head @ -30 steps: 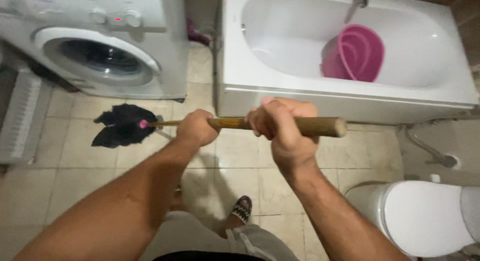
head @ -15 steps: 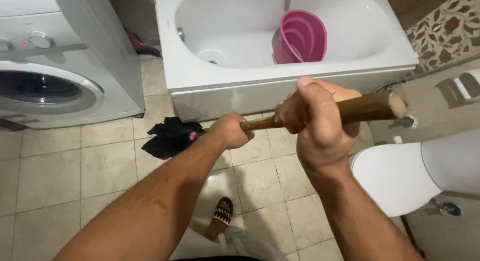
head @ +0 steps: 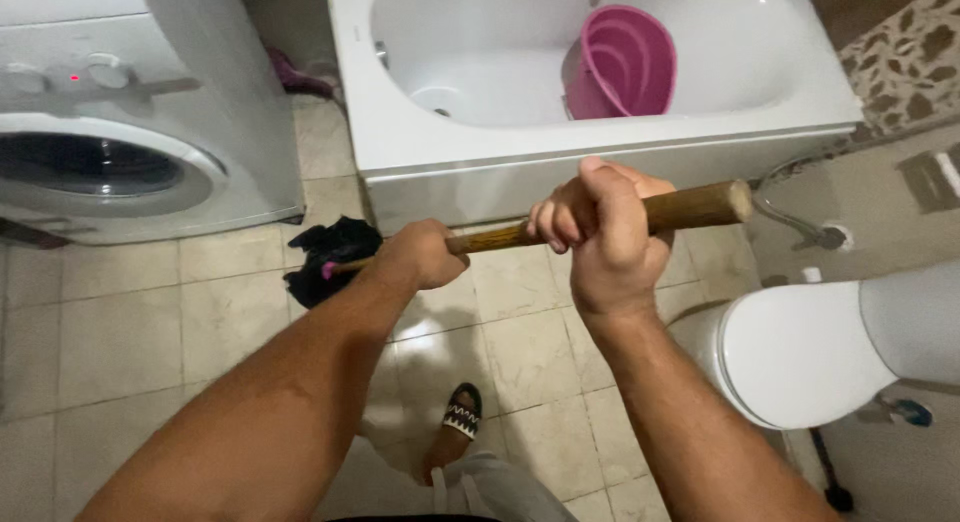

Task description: The person cleans the bathroom floor by scrubbing the tiles with a cloth attached to the end of a wooden pole.

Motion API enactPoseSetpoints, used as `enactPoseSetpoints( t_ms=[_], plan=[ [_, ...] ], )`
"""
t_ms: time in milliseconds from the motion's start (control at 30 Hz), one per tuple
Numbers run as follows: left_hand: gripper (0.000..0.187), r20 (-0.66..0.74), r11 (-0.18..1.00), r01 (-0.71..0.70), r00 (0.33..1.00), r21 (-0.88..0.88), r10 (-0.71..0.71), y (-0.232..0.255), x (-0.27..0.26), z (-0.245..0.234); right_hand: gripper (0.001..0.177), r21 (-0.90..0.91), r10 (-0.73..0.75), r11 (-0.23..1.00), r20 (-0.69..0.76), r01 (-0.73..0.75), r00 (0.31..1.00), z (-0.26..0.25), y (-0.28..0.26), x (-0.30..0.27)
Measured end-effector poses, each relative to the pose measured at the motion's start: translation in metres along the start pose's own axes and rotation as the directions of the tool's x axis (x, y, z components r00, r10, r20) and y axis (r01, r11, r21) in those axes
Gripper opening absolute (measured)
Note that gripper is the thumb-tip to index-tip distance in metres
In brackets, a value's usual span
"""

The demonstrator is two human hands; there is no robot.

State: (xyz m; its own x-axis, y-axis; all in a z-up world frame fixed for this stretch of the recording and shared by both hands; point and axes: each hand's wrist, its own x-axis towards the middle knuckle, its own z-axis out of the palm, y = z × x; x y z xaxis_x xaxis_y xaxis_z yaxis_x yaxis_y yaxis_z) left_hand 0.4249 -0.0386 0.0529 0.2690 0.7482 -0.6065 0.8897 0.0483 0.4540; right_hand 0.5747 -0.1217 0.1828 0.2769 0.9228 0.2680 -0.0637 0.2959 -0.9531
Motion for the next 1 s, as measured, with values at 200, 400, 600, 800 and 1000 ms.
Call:
enactPoseSetpoints(
  t_ms=[200, 400, 600, 800, 1000],
  plan=[
    [0.034, -0.085, 0.994, 0.104, 0.991, -0.026, -0.106, -0.103, -0.012, -0.045, 0.043, 0.132, 0.114, 0.983, 0.109, -0.128, 0.987, 0.094, 0.031, -0.004],
    [0.028, -0.139, 0.973, 0.197, 0.967, -0.123, -0.213, -0.217, -0.032, -0.094, 0.043, 0.115, 0.161, 0.975, 0.227, -0.191, 0.960, 0.208, 0.060, -0.007],
    [0.027, -0.183, 0.921, 0.323, 0.914, -0.218, -0.363, -0.303, -0.053, -0.120, 0.042, 0.098, 0.234, 0.954, 0.352, -0.285, 0.906, 0.287, 0.086, -0.016],
    [0.029, -0.214, 0.896, 0.389, 0.876, -0.216, -0.432, -0.365, -0.077, -0.100, 0.042, -0.018, 0.265, 0.950, 0.572, -0.312, 0.776, 0.315, 0.105, -0.039],
    [0.032, -0.237, 0.869, 0.459, 0.837, -0.187, -0.493, -0.351, -0.095, -0.067, 0.041, -0.012, 0.263, 0.935, 0.691, -0.354, 0.673, 0.292, 0.090, -0.050]
  ],
)
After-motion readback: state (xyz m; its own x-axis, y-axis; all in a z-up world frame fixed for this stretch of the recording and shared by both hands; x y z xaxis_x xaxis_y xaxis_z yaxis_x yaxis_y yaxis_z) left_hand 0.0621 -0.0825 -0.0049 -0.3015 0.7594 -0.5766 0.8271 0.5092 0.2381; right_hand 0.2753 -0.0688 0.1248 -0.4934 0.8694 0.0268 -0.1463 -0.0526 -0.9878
